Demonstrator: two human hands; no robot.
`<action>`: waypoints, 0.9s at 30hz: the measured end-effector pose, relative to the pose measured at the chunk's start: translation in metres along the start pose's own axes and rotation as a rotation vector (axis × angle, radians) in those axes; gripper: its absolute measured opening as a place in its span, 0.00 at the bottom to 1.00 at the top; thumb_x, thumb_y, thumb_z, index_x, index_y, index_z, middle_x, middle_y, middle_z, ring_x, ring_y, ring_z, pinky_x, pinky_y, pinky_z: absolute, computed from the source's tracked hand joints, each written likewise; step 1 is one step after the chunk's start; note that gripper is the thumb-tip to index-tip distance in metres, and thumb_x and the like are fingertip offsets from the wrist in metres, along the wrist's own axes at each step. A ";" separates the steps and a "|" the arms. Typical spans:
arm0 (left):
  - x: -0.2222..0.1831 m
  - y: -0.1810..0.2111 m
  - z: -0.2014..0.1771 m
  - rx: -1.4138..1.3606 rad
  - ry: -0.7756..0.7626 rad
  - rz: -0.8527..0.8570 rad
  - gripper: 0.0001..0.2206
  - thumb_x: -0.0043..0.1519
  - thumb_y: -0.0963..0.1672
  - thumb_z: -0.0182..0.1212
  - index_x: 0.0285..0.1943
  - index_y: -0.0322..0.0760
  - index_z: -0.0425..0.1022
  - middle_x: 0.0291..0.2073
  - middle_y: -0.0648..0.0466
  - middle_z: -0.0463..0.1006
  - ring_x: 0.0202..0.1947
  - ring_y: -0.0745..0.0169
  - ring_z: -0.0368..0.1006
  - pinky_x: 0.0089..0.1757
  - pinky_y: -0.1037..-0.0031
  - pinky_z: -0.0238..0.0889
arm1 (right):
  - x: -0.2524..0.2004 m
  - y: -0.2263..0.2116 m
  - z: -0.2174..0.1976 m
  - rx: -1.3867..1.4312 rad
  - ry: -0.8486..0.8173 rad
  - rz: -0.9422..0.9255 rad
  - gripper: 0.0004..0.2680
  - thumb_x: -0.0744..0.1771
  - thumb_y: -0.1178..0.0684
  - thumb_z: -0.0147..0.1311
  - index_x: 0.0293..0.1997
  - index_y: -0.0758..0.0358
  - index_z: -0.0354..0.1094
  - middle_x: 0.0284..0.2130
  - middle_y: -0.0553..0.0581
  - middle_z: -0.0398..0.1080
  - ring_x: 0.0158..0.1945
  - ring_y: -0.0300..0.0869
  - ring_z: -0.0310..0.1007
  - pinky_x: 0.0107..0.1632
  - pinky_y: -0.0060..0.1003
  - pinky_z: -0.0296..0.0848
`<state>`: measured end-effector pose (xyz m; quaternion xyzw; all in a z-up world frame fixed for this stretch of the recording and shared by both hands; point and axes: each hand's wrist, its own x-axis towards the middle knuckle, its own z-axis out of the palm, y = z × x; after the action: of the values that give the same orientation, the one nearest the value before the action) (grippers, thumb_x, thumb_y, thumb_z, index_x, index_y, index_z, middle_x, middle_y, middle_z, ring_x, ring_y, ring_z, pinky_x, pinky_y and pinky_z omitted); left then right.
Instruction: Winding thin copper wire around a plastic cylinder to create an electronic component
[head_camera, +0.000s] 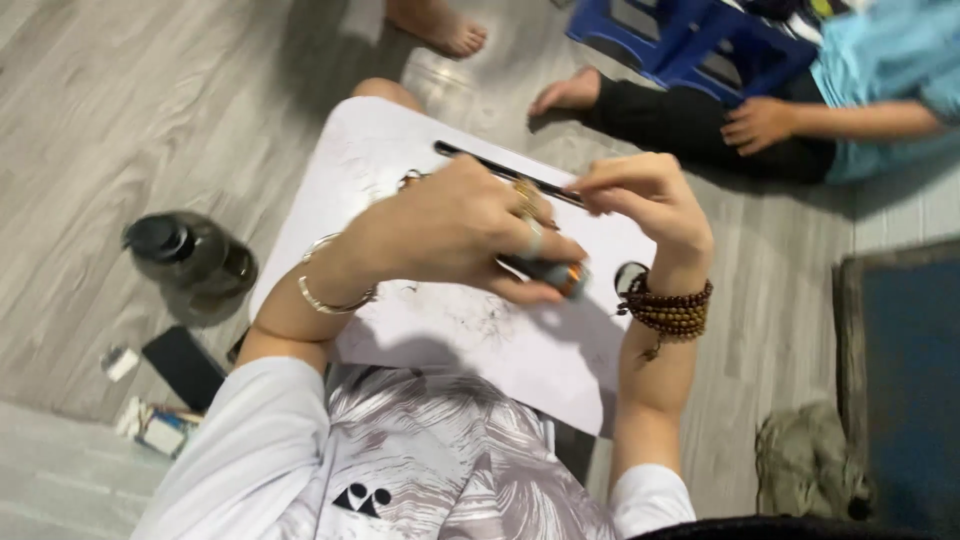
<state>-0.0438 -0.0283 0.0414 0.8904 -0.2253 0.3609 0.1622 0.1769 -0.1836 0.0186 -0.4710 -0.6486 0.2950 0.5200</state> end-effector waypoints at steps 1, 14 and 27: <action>0.000 0.005 -0.002 -0.104 -0.045 0.050 0.11 0.63 0.54 0.65 0.49 0.54 0.79 0.30 0.60 0.76 0.28 0.64 0.74 0.24 0.71 0.58 | 0.017 0.001 0.006 -0.248 -0.154 0.101 0.09 0.68 0.59 0.47 0.49 0.71 0.70 0.35 0.60 0.68 0.38 0.42 0.67 0.43 0.34 0.65; 0.006 0.030 -0.011 -0.277 -0.304 0.157 0.15 0.63 0.56 0.56 0.50 0.53 0.78 0.23 0.58 0.74 0.17 0.52 0.68 0.17 0.62 0.52 | 0.185 -0.004 0.107 -0.596 -0.517 -0.175 0.29 0.62 0.75 0.42 0.72 0.61 0.51 0.71 0.60 0.54 0.74 0.52 0.52 0.72 0.43 0.54; -0.004 0.007 -0.024 0.081 0.063 -0.054 0.21 0.63 0.55 0.73 0.58 0.47 0.79 0.32 0.61 0.78 0.19 0.65 0.67 0.25 0.71 0.57 | -0.017 -0.012 0.086 0.261 0.301 0.134 0.20 0.69 0.40 0.49 0.56 0.71 0.66 0.41 0.62 0.74 0.29 0.38 0.70 0.32 0.29 0.70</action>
<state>-0.0637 -0.0219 0.0559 0.8902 -0.1813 0.3930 0.1425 0.0919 -0.1943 -0.0022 -0.4805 -0.4873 0.3367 0.6468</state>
